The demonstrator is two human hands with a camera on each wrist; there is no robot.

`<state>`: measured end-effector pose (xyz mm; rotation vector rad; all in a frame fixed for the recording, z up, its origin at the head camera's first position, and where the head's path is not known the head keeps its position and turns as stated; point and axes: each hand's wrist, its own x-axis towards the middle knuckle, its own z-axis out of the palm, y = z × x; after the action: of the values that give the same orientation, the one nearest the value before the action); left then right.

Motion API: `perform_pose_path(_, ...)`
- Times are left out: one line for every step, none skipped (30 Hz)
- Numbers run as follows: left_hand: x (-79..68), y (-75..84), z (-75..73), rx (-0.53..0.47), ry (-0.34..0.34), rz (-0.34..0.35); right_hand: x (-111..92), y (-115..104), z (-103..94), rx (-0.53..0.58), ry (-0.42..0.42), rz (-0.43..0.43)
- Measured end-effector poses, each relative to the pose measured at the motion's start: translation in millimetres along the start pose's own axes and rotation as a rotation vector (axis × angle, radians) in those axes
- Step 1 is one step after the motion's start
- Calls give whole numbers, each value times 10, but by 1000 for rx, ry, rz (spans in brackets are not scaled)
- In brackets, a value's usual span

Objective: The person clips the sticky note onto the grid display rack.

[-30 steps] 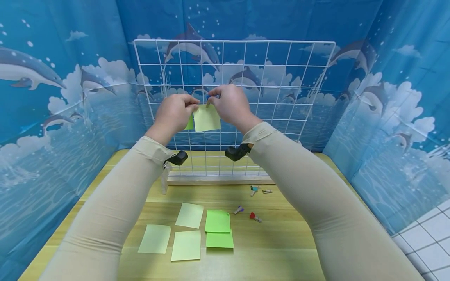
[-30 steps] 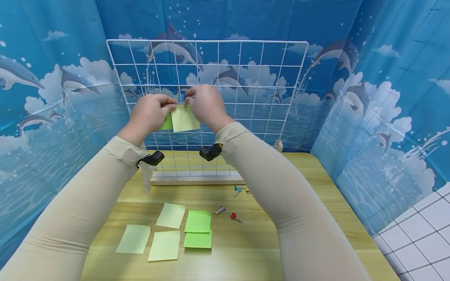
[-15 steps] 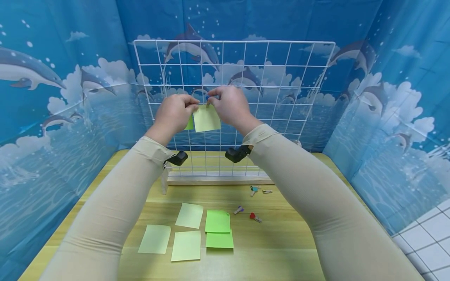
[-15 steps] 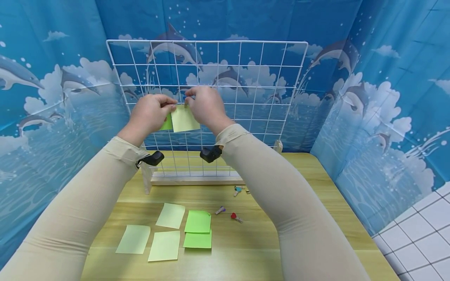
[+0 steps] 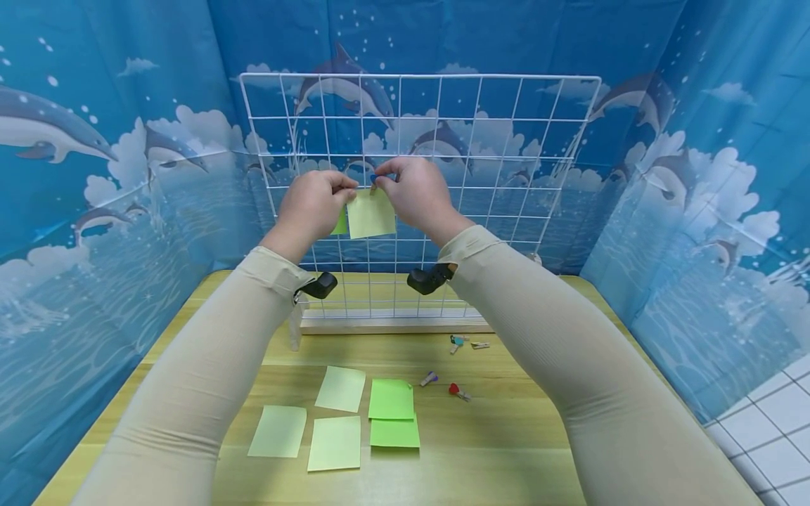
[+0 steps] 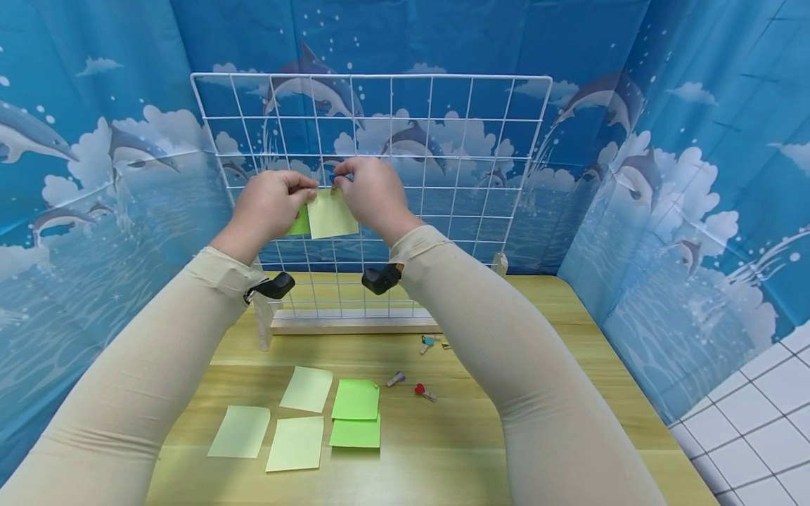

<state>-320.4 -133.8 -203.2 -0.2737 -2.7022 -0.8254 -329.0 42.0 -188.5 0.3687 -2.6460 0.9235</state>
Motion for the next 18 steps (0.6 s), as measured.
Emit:
perform_pose_path(1, 1, 1, 1, 0, 0, 1, 4, 0, 2, 2, -4)
perform_pose_path(2, 2, 3, 0, 0, 0, 1, 8, -1, 2, 4, -6)
perform_pose_path(1, 4, 3, 0, 0, -1, 1, 10, -2, 4, 6, -9)
perform_pose_path(-2, 3, 0, 1, 0, -1, 1, 11, 0, 6, 8, -12)
perform_pose_path(-5, 3, -2, 2, 0, -1, 0, 11, 0, 7, 10, -14)
perform_pose_path(-5, 3, -2, 1, 0, -1, -1, 10, 0, 8, 12, -15)
perform_pose_path(-5, 4, -3, 1, 0, -1, -2, 9, 1, 10, 13, -15)
perform_pose_path(-5, 4, -3, 1, -1, 0, -2, 8, 1, 10, 14, -15)
perform_pose_path(-4, 5, -3, 0, -1, 0, -3, 8, 3, 10, 16, -15)
perform_pose_path(-3, 5, -3, -1, -2, -1, -2, 10, 5, 10, 19, -17)
perform_pose_path(-3, 6, -3, -2, -2, -2, -2, 11, 7, 9, 20, -18)
perform_pose_path(-3, 7, -4, -4, -2, -4, -1, 13, 10, 8, 21, -19)
perform_pose_path(-5, 7, -6, -3, -3, -5, -1, 14, 13, 9, 22, -21)
perform_pose_path(-5, 7, -5, -4, -4, -6, 1, 15, 15, 7, 23, -22)
perform_pose_path(-5, 8, -6, -3, -5, -6, 2, 17, 17, 6, 25, -24)
perform_pose_path(-5, 8, -6, -2, -4, -5, 3, 18, 19, 7, 27, -24)
perform_pose_path(-6, 8, -7, -1, -5, -4, 2, 18, 19, 7, 29, -25)
perform_pose_path(-6, 9, -7, 0, -5, -4, 1, 19, 20, 7, 31, -27)
